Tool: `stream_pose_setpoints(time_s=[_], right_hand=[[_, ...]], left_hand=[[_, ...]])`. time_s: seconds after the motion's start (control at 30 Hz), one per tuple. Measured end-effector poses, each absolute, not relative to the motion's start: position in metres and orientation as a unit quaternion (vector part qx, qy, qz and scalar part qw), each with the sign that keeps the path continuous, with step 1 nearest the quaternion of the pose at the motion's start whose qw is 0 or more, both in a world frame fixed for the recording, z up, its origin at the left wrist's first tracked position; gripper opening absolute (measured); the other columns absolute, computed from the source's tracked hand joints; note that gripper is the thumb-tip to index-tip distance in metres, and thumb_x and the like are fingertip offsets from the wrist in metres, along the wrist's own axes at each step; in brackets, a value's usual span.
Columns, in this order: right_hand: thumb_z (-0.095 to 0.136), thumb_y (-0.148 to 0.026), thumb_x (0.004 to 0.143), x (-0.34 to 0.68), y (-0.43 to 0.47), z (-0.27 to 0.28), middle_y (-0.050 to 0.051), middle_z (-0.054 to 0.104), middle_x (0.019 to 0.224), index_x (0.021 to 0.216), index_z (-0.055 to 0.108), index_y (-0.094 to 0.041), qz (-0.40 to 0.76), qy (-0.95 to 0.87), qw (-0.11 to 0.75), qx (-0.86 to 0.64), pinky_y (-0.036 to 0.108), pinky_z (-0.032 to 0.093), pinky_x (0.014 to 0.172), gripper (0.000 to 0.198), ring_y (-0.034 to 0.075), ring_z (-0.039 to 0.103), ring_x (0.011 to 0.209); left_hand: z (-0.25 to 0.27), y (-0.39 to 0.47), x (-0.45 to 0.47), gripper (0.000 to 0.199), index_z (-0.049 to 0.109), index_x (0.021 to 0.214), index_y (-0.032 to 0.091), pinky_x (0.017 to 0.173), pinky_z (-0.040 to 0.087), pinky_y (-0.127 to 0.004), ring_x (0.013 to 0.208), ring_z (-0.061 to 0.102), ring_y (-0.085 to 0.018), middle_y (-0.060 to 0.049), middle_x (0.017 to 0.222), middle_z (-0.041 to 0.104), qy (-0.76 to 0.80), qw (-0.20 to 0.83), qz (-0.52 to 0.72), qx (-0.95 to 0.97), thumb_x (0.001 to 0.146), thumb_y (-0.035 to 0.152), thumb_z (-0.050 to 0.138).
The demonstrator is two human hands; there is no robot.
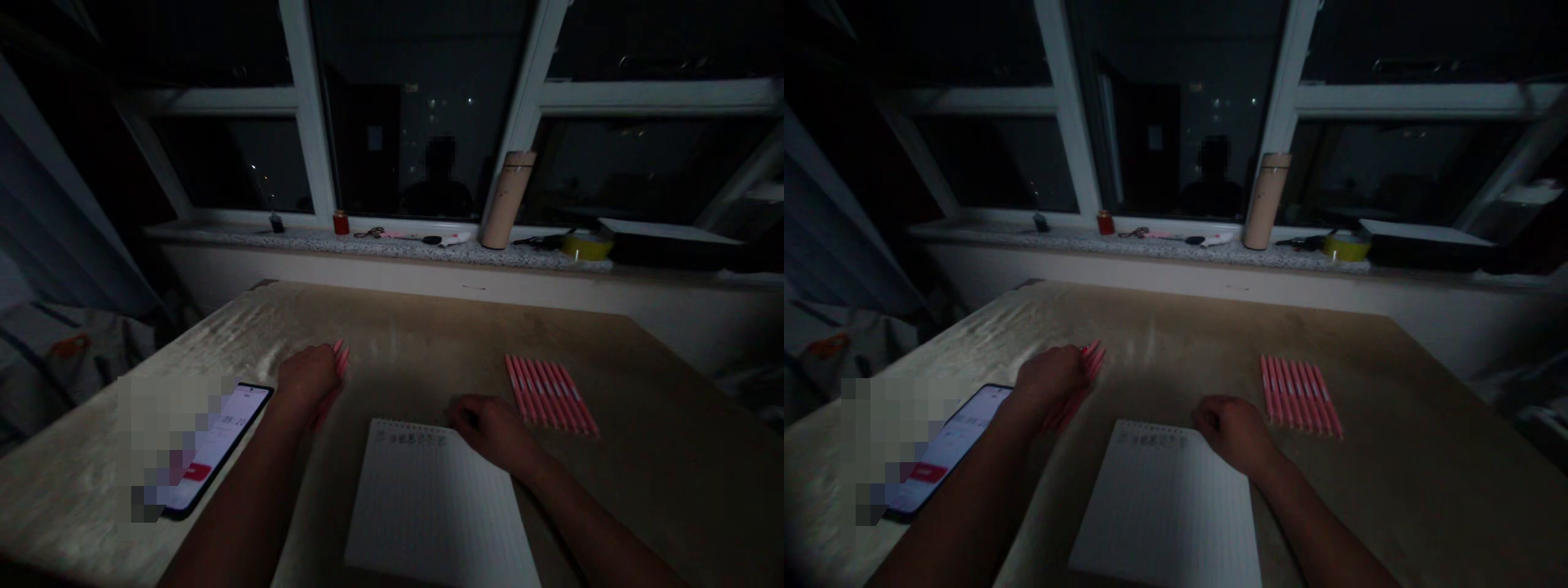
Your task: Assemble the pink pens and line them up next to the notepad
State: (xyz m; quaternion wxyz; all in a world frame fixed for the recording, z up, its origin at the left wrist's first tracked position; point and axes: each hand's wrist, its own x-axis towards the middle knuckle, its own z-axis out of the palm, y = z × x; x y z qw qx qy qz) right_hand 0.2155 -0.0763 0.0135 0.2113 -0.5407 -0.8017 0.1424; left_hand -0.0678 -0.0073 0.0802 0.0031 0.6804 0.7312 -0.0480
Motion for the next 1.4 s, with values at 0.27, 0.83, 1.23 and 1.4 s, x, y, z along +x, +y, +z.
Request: stream_pose_setpoints(time_s=[0.27,0.83,1.23,1.4], right_hand=[[0.044,-0.028,0.084,0.216,-0.075,0.011,0.001,0.061,0.062,0.067,0.059,-0.019,0.146,-0.797,0.216,-0.544,0.023,0.032,0.052,0.024,0.013,0.053,0.056],[0.045,-0.026,0.084,0.216,-0.077,0.012,0.0,0.058,0.06,0.067,0.058,-0.018,0.161,-0.795,0.236,-0.535,0.022,0.032,0.053,0.023,0.012,0.052,0.055],[0.047,-0.034,0.084,0.208,-0.076,0.01,0.0,0.057,0.061,0.078,0.064,-0.018,0.24,-0.731,0.383,-0.511,0.022,0.038,0.053,0.024,0.012,0.05,0.056],[0.055,-0.033,0.08,0.203,-0.077,0.013,-0.001,0.058,0.06,0.083,0.067,-0.018,0.244,-0.714,0.408,-0.514,0.023,0.039,0.054,0.019,0.012,0.051,0.055]], left_hand=[[0.077,-0.004,-0.069,0.034,0.063,0.098,0.015,0.065,0.048,-0.032,0.082,0.064,-0.028,-0.017,0.094,0.067,0.74,0.02,-0.05,0.671,0.068,0.027,0.053],[0.066,-0.001,-0.05,0.019,0.066,0.064,0.016,0.067,0.043,-0.026,0.063,0.06,-0.015,-0.004,0.064,0.065,0.631,0.088,0.143,0.757,0.07,0.022,0.049],[0.021,-0.017,0.018,0.024,0.064,0.072,0.01,0.052,0.044,-0.021,0.05,0.054,-0.009,-0.002,0.058,0.062,0.425,0.572,0.413,0.567,0.064,0.032,0.068],[0.022,-0.03,0.032,0.022,0.063,0.074,0.01,0.061,0.048,-0.024,0.06,0.059,-0.012,-0.004,0.064,0.064,0.396,0.609,0.442,0.526,0.064,0.029,0.069]])
